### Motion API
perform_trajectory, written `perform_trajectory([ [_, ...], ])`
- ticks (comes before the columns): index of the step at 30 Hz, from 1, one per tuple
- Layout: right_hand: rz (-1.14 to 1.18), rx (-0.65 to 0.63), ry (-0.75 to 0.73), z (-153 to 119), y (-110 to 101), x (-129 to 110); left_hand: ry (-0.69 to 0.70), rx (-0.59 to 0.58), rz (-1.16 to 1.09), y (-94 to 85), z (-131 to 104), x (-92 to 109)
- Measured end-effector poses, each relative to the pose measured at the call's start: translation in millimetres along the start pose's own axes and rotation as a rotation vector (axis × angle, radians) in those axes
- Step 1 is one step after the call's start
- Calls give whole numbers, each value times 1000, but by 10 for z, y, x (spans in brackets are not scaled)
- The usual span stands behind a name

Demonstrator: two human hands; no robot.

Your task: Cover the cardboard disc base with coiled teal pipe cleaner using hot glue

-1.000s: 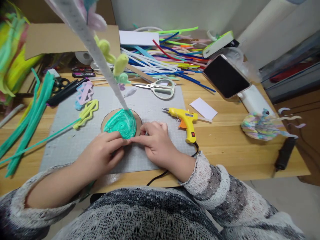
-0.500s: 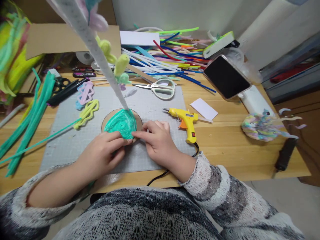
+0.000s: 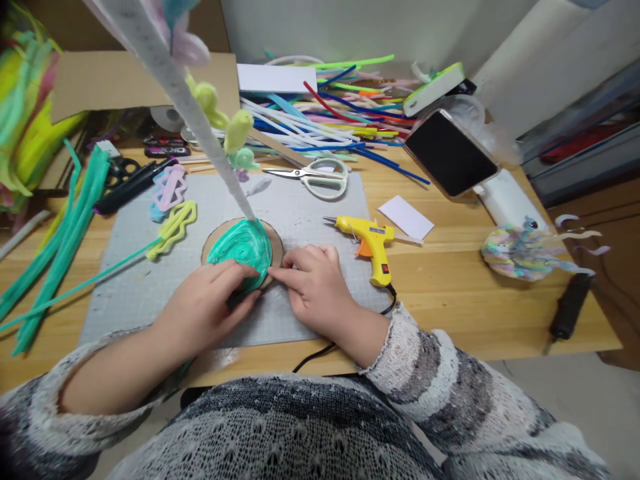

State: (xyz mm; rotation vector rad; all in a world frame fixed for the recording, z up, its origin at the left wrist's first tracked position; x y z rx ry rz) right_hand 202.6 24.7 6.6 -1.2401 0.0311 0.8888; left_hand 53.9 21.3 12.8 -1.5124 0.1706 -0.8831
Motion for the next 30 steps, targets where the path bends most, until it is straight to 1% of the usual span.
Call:
perform_trajectory([
  [4,45,-50,-3,-16,52,1,6,41,-61,-13,-9,-14],
  [7,102,-56,9,-19,62,3,2,66,-88,-18,-19,-27],
  [11,157,-62,0,-13,64,-10,34,85,-78,-21,-26,-17],
  [15,146,-84,-3,-14,73,-16,54,94,-58,-24,-18,-9],
  [21,53,-96,-61,-20,70,-74,72,93,-44,-25,-11,3],
  [30,-285,-98,-227,2,110,-265,79,85,-20,-29,-5,18],
])
Point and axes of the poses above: each hand's wrist, its own z-axis towards the middle knuckle, its own y-axis out of the palm, x = y × z, the point moved 6 cm from there along z, towards the middle knuckle, and after that the axes turned 4 degrees about -z, right-handed, at the moved point
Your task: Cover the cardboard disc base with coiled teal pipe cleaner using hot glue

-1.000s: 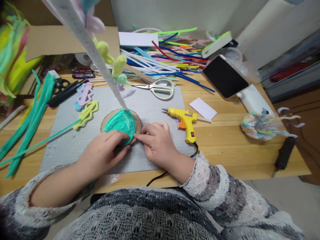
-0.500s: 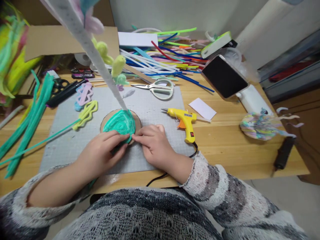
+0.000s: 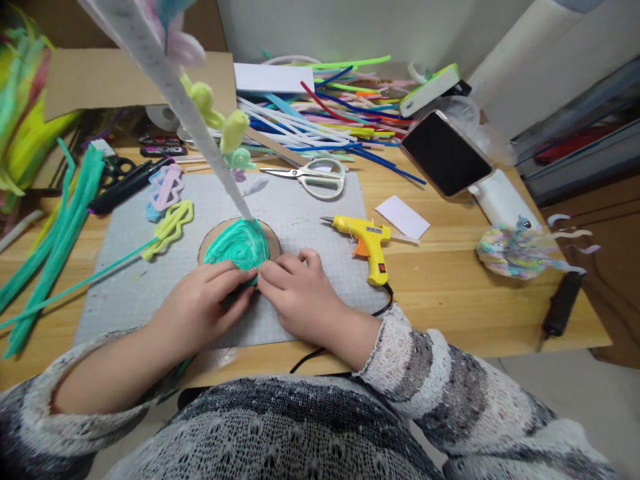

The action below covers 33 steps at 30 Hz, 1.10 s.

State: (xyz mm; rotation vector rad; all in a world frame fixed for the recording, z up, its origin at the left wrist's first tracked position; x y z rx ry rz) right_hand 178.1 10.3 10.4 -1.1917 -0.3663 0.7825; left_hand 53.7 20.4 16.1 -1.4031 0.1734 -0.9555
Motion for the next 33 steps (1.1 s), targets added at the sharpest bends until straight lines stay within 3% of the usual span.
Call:
perform_trajectory([
  [16,-192,35,-26,-28,-10,-39,-57,-9,-3,13,0,-34],
  [28,-40,34,32,-62,-22,33,-50,23,-61,-15,-4,-37],
  [33,110,116,-2,-79,-103,38,-59,30,-69,-11,2,-61],
])
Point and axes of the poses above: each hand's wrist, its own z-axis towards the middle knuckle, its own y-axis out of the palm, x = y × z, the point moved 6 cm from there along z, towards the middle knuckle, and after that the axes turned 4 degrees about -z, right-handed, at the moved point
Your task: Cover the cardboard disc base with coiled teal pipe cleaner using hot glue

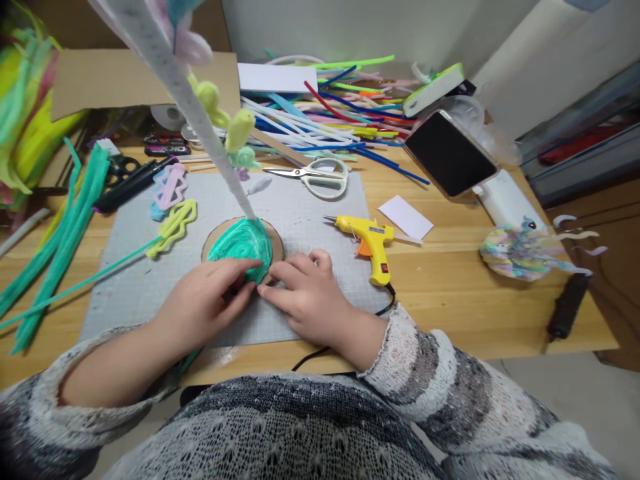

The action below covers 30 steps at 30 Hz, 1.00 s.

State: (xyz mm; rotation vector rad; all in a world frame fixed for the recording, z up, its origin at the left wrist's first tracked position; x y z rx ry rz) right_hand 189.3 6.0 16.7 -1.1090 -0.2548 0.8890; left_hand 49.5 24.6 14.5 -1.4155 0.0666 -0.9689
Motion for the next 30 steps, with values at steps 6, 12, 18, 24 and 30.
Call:
perform_trajectory([
  [6,155,109,128,18,-104,101,-8,-24,18,9,14,-4],
  [12,112,80,83,13,-74,56,-42,-53,34,22,22,-17],
  [18,72,151,36,-23,-123,15,-67,-76,35,38,21,-30],
  [24,24,76,42,8,-77,-3,-56,-64,27,33,16,-23],
  [30,71,108,120,16,-125,54,36,-41,58,22,5,4],
])
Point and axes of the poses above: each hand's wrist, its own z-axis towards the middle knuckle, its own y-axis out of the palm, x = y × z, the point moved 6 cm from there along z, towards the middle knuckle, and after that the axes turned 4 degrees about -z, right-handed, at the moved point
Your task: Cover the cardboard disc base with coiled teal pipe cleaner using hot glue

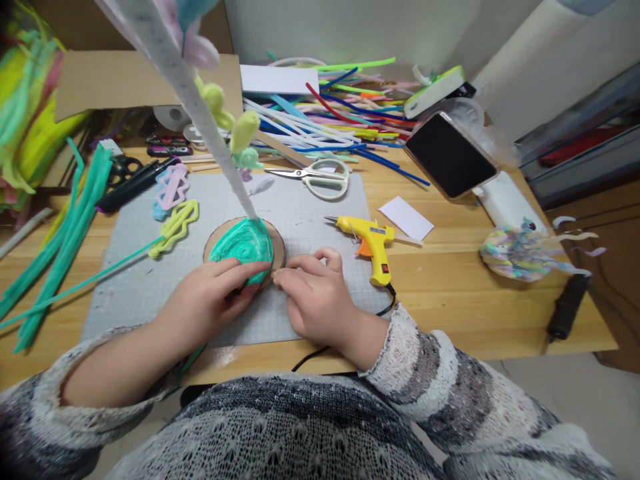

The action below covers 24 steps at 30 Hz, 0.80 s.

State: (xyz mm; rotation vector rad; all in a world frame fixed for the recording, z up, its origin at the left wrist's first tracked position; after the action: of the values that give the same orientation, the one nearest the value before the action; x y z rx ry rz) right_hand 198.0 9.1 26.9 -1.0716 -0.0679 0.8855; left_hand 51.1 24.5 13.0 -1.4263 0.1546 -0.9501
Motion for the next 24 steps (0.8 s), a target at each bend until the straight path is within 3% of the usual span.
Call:
perform_trajectory([
  [4,46,31,118,3,-10,106,47,-37,92,26,-19,22],
  [10,136,-92,238,-4,148,196,40,-71,153,80,-47,48],
  [24,-14,-231,110,-2,244,116,44,-45,123,62,-13,41],
])
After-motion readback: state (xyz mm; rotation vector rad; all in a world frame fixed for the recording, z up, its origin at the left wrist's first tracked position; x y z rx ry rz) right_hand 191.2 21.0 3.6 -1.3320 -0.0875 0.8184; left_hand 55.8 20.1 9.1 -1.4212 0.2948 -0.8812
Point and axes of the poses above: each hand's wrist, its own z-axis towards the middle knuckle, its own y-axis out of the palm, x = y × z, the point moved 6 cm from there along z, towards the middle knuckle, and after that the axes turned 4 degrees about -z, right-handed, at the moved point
